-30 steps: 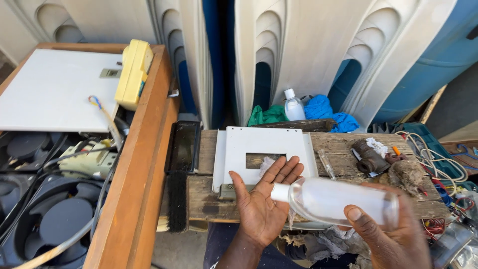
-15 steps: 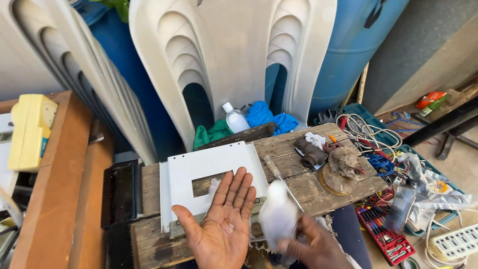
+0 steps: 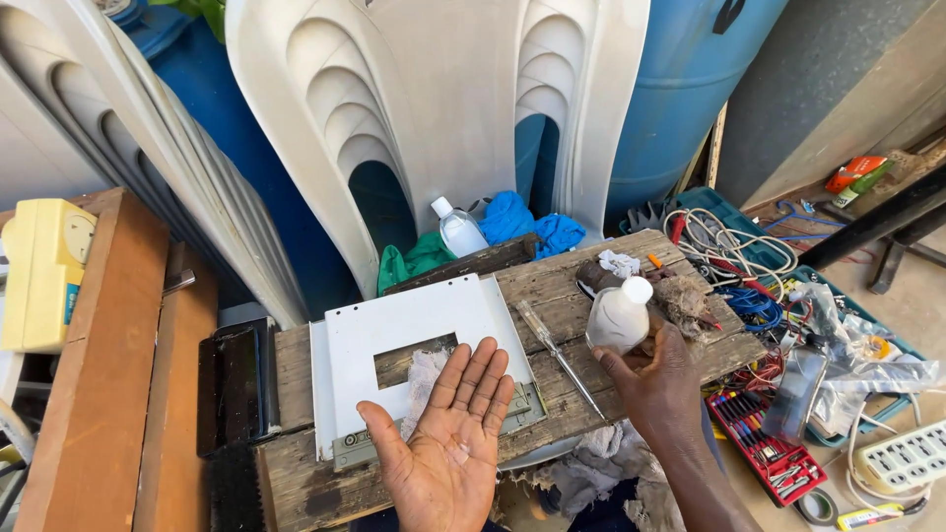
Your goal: Cleaning a metal enclosure panel using a cloth, solvent, and a small tool to scrape off residue.
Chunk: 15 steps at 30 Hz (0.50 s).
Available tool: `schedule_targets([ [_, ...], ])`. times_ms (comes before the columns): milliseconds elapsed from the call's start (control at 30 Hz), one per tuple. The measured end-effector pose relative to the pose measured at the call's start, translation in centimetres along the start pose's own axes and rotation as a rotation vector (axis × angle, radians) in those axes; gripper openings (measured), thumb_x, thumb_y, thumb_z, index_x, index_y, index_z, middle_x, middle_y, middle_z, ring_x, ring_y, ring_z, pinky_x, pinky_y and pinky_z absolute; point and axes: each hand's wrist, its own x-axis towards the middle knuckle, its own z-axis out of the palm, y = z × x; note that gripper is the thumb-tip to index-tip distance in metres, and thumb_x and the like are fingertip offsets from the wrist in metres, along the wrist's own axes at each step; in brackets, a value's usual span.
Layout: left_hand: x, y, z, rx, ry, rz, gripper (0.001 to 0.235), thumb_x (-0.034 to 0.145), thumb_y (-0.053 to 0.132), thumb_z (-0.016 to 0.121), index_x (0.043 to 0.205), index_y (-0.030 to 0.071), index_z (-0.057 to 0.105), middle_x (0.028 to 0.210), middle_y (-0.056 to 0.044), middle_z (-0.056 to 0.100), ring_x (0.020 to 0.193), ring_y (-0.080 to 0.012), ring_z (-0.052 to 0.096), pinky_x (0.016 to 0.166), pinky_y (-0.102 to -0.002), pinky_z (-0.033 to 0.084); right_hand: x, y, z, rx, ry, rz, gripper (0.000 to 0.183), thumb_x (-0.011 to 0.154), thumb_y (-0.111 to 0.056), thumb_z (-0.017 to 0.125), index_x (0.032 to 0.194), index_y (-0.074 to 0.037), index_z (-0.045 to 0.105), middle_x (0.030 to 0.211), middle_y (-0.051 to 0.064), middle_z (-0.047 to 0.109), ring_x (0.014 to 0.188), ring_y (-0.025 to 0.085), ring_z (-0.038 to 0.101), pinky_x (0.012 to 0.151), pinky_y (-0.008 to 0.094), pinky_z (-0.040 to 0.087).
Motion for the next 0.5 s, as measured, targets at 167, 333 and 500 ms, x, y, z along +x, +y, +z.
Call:
schedule_targets([
  [167,0.2,-0.2,-0.3,-0.037,-0.013,-0.016,0.105,0.105,0.077,0.045,0.162,-0.010,0.038,0.169,-0.033,0.029,0.158,-0.0463,0.027,0.132,-0.055,0.019,-0.5,-3.0,-1.9,0.060,-0.055,0.014,0.087,0.078,-0.040,0.088,0.154,-0.014,0.054,0.138,0.012,0.061,0.090,0.025,0.068,0.074,0.042,0.059],
  [333,0.2,0.1,-0.2,-0.025,-0.001,-0.005,0.103,0.106,0.076,0.044,0.162,-0.010,0.039,0.168,-0.034,0.029,0.158,-0.0467,0.027,0.131,-0.056,0.019,0.2,-2.2,-1.7,-0.017,-0.023,-0.017,0.058,0.087,-0.047,0.080,0.131,-0.011,0.070,0.102,0.008,0.073,0.077,0.024,0.065,0.068,0.042,0.051],
  [500,-0.1,0.2,-0.8,-0.021,0.030,-0.005,0.104,0.105,0.077,0.045,0.161,-0.010,0.042,0.167,-0.035,0.031,0.157,-0.0469,0.029,0.130,-0.056,0.021,-0.7,-3.5,-3.4,0.184,-0.065,0.307,0.054,0.086,-0.044,0.084,0.127,-0.013,0.067,0.098,0.006,0.072,0.069,0.025,0.079,0.064,0.037,0.053],
])
